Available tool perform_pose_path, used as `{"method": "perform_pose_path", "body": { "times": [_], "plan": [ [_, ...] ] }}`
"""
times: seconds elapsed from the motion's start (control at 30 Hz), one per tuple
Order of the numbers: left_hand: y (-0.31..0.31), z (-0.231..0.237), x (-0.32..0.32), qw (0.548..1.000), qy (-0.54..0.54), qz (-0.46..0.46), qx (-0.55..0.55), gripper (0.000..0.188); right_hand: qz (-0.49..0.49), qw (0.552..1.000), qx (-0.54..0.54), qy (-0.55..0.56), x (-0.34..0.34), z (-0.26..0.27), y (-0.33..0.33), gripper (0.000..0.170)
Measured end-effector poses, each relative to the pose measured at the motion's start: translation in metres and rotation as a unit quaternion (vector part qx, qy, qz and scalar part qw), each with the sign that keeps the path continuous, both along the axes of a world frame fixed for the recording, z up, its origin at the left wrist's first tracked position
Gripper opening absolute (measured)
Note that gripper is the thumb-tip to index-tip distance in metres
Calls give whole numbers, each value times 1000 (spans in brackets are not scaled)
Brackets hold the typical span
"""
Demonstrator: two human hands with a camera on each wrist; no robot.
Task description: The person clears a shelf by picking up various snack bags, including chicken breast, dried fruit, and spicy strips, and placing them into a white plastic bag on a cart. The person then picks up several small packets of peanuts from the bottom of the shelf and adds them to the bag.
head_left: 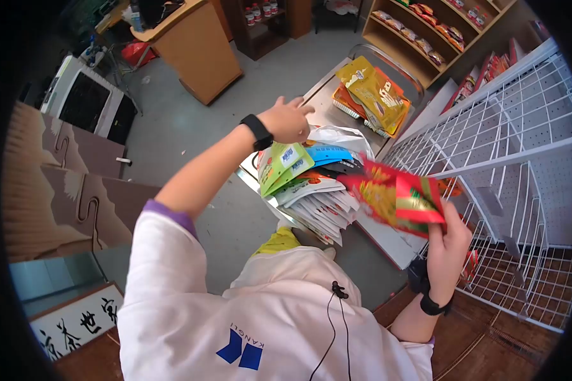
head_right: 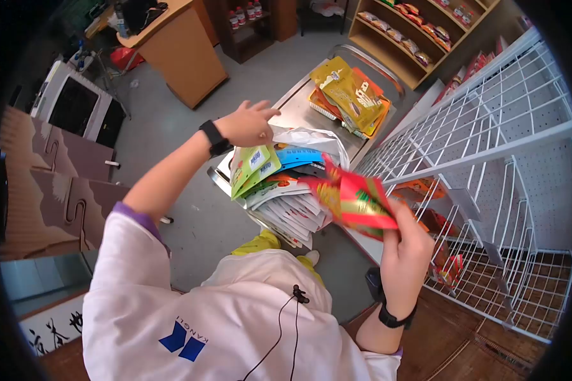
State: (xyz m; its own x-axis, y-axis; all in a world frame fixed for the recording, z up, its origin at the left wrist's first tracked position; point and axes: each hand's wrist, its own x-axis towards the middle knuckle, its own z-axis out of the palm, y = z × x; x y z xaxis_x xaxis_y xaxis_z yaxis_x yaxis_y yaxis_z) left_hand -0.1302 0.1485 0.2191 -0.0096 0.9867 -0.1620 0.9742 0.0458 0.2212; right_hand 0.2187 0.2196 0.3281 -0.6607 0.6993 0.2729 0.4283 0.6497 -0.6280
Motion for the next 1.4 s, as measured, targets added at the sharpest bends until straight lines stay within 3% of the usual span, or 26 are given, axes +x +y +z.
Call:
{"method": "perform_pose_path", "body": {
  "times": [0.07, 0.17, 0.33, 0.37, 0.43, 0.5, 0.57, 0.6, 0.63, 0.7, 0.77, 0.83, 0.9, 0.97, 1.0, 1.03, 1.1, 1.13, 1.17, 1.23, 1.3, 1.33, 1.37, 1.4],
  "plan": [
    [16, -22, -9, 978, 106, -91, -152, 22, -41, 998, 26, 31, -25, 0, -3, 30],
    [41, -74, -24, 957, 189, -139, -170, 27, -86, 994, -45, 41, -43, -10, -1, 29],
    [64, -69, -36, 948, 153, -166, -222, 29, -122, 988, -43, 86, -73, -29, 1, 24],
    [63, -76, -38, 947, 154, -175, -221, 29, -131, 987, -43, 85, -77, -31, 0, 24],
    [59, -92, -48, 963, 10, -248, -110, 30, -121, 986, -41, 106, -86, -36, -1, 22],
    [59, -86, -42, 957, 35, -275, -87, 31, -136, 986, -48, 82, -93, -41, 1, 22],
    [62, -89, -40, 938, 157, -303, -62, 25, -112, 990, -33, 83, -105, -41, 3, 22],
    [66, -99, -43, 946, 152, -282, -42, 43, -111, 992, -27, 60, -110, -39, 3, 25],
    [74, -109, -46, 946, 152, -282, -39, 43, -112, 992, -24, 60, -116, -39, 4, 25],
    [94, -121, -54, 957, 185, -190, -122, 42, -68, 995, 39, 67, -129, -43, 7, 28],
    [92, -122, -67, 974, 121, -168, -94, 45, -78, 994, 35, 75, -138, -51, 10, 30],
    [82, -105, -69, 994, -14, -103, -28, 50, -114, 986, 59, 108, -144, -60, 13, 32],
    [75, -89, -64, 993, -31, -108, -24, 56, -140, 981, 56, 122, -147, -70, 14, 32],
    [77, -96, -57, 975, 105, -170, -97, 55, -178, 969, 32, 169, -149, -76, 17, 30],
    [70, -104, -56, 976, 96, -194, -17, 49, -180, 969, 28, 168, -150, -77, 18, 29],
    [71, -110, -55, 975, 96, -198, -16, 49, -184, 968, 29, 168, -151, -76, 17, 29],
    [73, -109, -46, 953, 199, -216, -72, 40, -200, 965, 27, 167, -153, -73, 14, 30],
    [73, -120, -50, 952, 206, -225, -7, 28, -204, 964, 28, 166, -153, -74, 13, 30],
    [78, -129, -58, 951, 206, -229, -7, 28, -203, 964, 36, 169, -152, -74, 13, 29],
    [90, -141, -72, 976, 147, -162, 16, 23, -206, 962, 44, 173, -151, -76, 12, 28],
    [96, -146, -84, 971, 160, -172, 42, 22, -179, 958, 36, 220, -153, -81, 9, 32],
    [104, -143, -102, 995, 55, -75, 26, 22, -184, 957, 34, 220, -155, -85, 7, 32],
    [110, -143, -113, 998, -51, 24, 11, 22, -126, 964, 106, 207, -159, -91, 5, 35],
    [109, -138, -112, 998, -50, 20, 11, 22, -67, 963, 178, 192, -162, -99, 4, 39]
  ]
}}
